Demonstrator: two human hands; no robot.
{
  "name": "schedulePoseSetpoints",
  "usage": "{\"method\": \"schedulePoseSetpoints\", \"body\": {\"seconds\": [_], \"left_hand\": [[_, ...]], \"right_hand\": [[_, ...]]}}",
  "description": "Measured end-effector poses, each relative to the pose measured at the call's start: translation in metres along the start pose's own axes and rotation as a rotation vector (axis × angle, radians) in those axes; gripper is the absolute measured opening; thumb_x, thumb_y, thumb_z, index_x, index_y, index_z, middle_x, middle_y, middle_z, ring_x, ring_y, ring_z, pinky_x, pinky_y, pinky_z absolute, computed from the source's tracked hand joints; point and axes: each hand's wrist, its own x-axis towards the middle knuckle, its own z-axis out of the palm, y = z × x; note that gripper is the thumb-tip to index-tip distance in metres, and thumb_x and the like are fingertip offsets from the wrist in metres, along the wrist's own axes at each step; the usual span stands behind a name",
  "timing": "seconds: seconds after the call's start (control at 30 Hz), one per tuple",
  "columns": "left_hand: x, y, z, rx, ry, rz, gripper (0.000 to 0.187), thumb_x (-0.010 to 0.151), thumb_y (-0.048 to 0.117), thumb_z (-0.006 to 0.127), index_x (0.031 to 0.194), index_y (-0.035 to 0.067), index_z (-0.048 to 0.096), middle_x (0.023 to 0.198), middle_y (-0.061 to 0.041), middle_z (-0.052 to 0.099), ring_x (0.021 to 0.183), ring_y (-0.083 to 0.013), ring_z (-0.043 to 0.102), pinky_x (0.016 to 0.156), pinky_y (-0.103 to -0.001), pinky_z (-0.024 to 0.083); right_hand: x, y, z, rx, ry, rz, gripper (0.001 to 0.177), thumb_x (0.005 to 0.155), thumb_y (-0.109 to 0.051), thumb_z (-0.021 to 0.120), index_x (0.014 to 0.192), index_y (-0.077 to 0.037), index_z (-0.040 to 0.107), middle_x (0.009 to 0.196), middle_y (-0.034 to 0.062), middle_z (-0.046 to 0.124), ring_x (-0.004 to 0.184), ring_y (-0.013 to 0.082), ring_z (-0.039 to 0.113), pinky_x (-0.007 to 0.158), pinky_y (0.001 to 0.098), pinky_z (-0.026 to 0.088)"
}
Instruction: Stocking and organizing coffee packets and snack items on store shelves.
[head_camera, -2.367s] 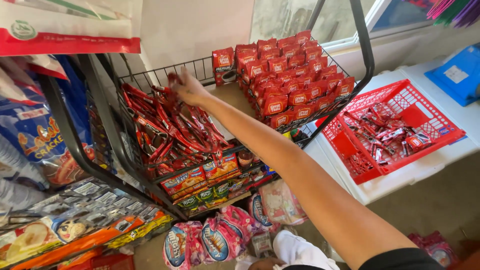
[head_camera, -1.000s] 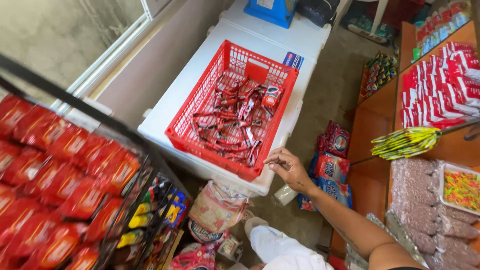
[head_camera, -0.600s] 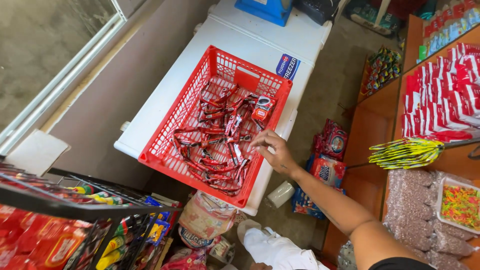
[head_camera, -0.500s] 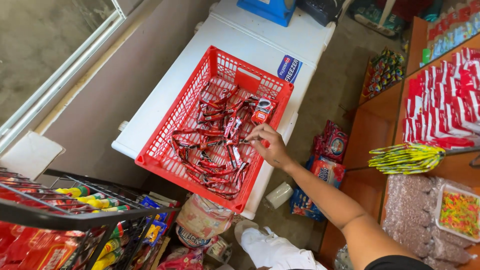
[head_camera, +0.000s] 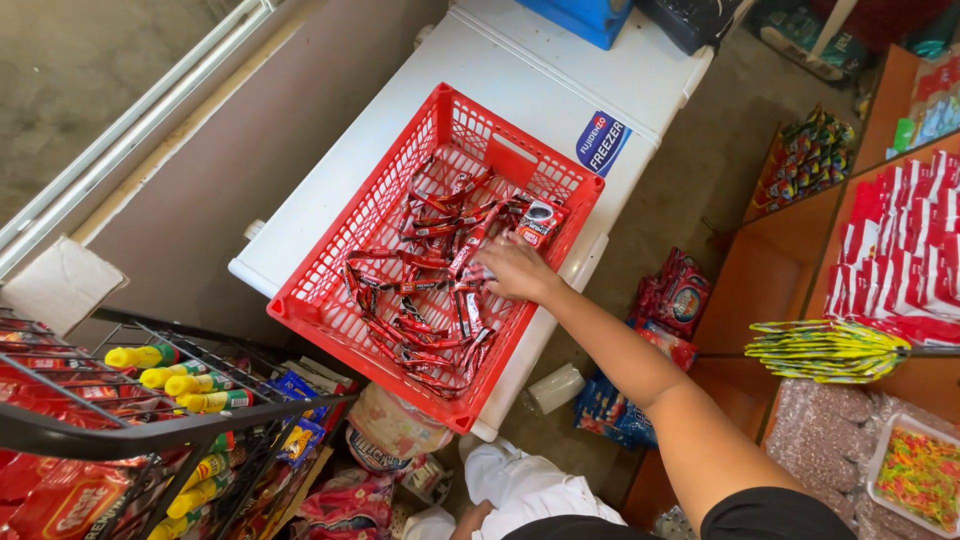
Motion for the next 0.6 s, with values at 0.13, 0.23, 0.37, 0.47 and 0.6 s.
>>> {"method": "schedulePoseSetpoints", "body": {"seconds": [0.13, 0.23, 0.37, 0.47, 0.6], "left_hand": [[0.072, 0.024, -0.03, -0.044, 0.06, -0.026, 0.041, 0.102, 0.029, 0.055, 0.103, -0.007, 0.076, 0.105, -0.019, 0.076, 0.09, -0.0217, 0.066, 0.088, -0.041, 0.051], [0.055, 0.079, -0.058, 0.043, 0.211, 0.22, 0.037, 0.102, 0.033, 0.05, 0.111, 0.002, 0.07, 0.111, -0.007, 0.069, 0.098, -0.0183, 0.062, 0.086, -0.039, 0.051], [-0.005, 0.247, -0.117, -0.193, 0.173, 0.393, 0.029, 0.102, 0.027, 0.054, 0.098, 0.002, 0.068, 0.084, -0.01, 0.061, 0.076, -0.0203, 0.058, 0.074, -0.034, 0.054], [-0.124, 0.366, -0.087, 0.056, 0.517, 0.759, 0.015, 0.087, 0.011, 0.068, 0.095, 0.006, 0.057, 0.091, -0.006, 0.056, 0.086, -0.0168, 0.057, 0.082, -0.033, 0.053], [-0.206, 0.464, -0.072, 0.389, 0.909, 1.126, 0.044, 0.079, 0.014, 0.076, 0.118, 0.001, 0.063, 0.128, -0.015, 0.056, 0.12, -0.0278, 0.056, 0.102, -0.039, 0.046]], "right_hand": [[0.001, 0.0, 0.005, -0.01, -0.243, 0.051, 0.034, 0.077, -0.018, 0.076, 0.11, -0.01, 0.074, 0.099, 0.0135, 0.075, 0.103, 0.0291, 0.068, 0.104, 0.0496, 0.044], [0.006, -0.023, -0.022, 0.138, -0.045, -0.023, 0.036, 0.079, -0.023, 0.078, 0.111, -0.009, 0.074, 0.094, 0.0166, 0.075, 0.09, 0.033, 0.07, 0.089, 0.0481, 0.052], [-0.004, -0.097, -0.09, 0.393, 0.01, -0.134, 0.033, 0.086, -0.026, 0.075, 0.116, -0.011, 0.075, 0.093, 0.0146, 0.077, 0.083, 0.0268, 0.074, 0.079, 0.0428, 0.058], [-0.024, -0.145, -0.095, 0.742, -0.035, -0.378, 0.025, 0.095, -0.029, 0.071, 0.112, -0.012, 0.077, 0.117, 0.0115, 0.079, 0.084, 0.0158, 0.077, 0.07, 0.0332, 0.063], [-0.058, -0.197, -0.098, 0.874, -0.303, -0.62, 0.032, 0.102, -0.034, 0.066, 0.116, -0.006, 0.073, 0.09, 0.0109, 0.072, 0.076, 0.0163, 0.069, 0.071, 0.0331, 0.054]]}}
